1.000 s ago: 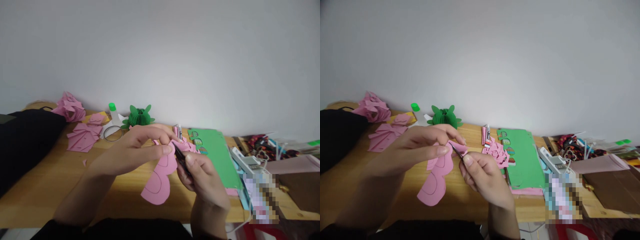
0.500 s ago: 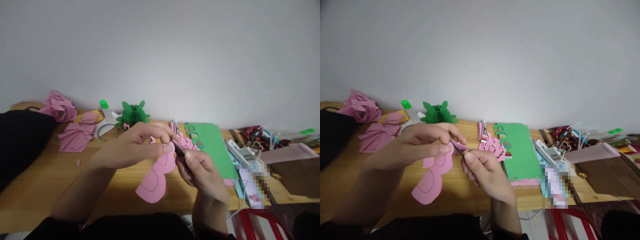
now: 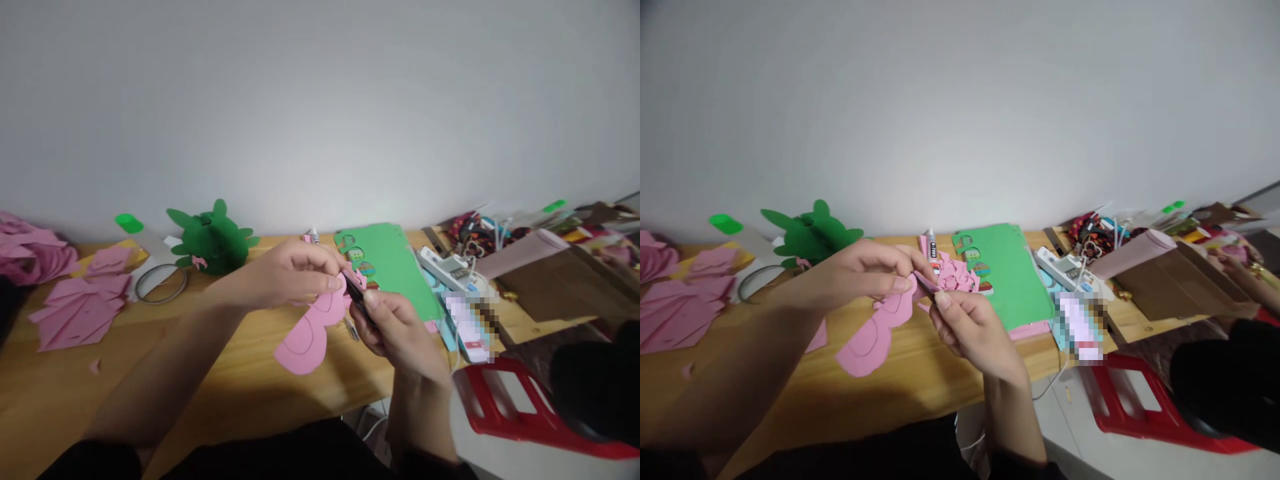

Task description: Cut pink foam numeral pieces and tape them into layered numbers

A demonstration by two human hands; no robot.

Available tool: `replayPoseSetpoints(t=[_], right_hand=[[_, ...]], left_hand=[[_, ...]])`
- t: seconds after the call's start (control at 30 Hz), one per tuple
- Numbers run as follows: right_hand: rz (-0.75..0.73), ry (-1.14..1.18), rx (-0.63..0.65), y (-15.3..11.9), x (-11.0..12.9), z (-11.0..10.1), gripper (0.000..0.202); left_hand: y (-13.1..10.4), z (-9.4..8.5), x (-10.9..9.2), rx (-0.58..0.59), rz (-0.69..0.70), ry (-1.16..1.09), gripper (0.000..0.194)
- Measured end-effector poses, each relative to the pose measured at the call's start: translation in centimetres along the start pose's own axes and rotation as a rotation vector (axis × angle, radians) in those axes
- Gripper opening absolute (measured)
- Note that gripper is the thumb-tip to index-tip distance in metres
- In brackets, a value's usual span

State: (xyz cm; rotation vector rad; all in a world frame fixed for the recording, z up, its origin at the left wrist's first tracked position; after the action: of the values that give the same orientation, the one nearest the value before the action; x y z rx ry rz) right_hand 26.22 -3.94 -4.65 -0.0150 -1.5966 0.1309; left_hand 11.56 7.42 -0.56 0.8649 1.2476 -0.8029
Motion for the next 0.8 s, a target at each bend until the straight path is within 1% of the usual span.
replayPoseSetpoints(t=[0.03,0.1,0.13,0.17,0.2,0.27,0.33,0.4,0.47,0.53,0.67,0.73,0.8], right_hand=[[0.017,0.007,-0.031,0.1,-0.3,-0.6,0.053],[0.072,0.016,-0.112,0.6,-1.0,-2.0,0.055],[0.106,0.019,-0.166,1.0,-1.4,-2.8,0.056],[0.148,0.025,-0.222,1.4,-1.9,-3.6,0.057],[0.188,0.034,-0.277,1.8,-2.4,-4.4,0.057],[0.194,0.041,-0.339,2.5,-3.3,-5.7,0.057],[0.170,0.054,-0.387,2.9,-4.0,-6.3,0.057],[0.133,0.075,-0.429,3.0,-4.4,-6.2,0.059],[0.088,0.100,-0.459,2.9,-4.5,-5.3,0.061],[0.048,0.123,-0.468,3.0,-4.4,-3.9,0.061],[-0.017,0.168,-0.472,3.3,-3.4,-1.3,0.052],[-0.042,0.188,-0.479,3.5,-2.6,-0.5,0.047],[-0.066,0.194,-0.472,3.6,-1.8,0.0,0.044]], left_hand=[[1.0,0.1,0.7,0.006,-0.040,-0.020,0.026],[3.1,0.1,2.2,-0.024,-0.076,-0.070,0.018],[4.1,0.0,3.1,-0.062,-0.108,-0.108,0.015],[5.1,-0.1,4.1,-0.119,-0.150,-0.153,0.017],[6.0,-0.2,5.0,-0.140,-0.163,-0.161,0.019],[7.2,-0.5,6.5,-0.222,-0.147,-0.170,0.020],[7.6,-0.8,7.5,-0.336,-0.114,-0.182,0.025],[7.2,-1.0,7.8,-0.443,-0.072,-0.205,0.029],[6.3,-0.8,7.5,-0.528,-0.023,-0.239,0.031],[5.2,-0.3,6.7,-0.599,0.032,-0.274,0.030],[2.8,0.5,4.7,-0.726,0.143,-0.292,0.025],[1.6,0.6,3.8,-0.782,0.193,-0.282,0.021],[0.4,0.6,3.2,-0.808,0.221,-0.271,0.017]])
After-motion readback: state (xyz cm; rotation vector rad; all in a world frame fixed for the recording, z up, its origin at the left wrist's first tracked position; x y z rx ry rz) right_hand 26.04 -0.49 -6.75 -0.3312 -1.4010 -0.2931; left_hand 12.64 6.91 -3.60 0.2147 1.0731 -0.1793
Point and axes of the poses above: each hand's wrist, its own y-axis towards the middle knuckle, its own z-axis out of the palm, x = y × z, the point moved 2 cm from there along y, towards the middle knuckle, and after that the axes turned 12 degrees about -y, right-handed, at the moved point
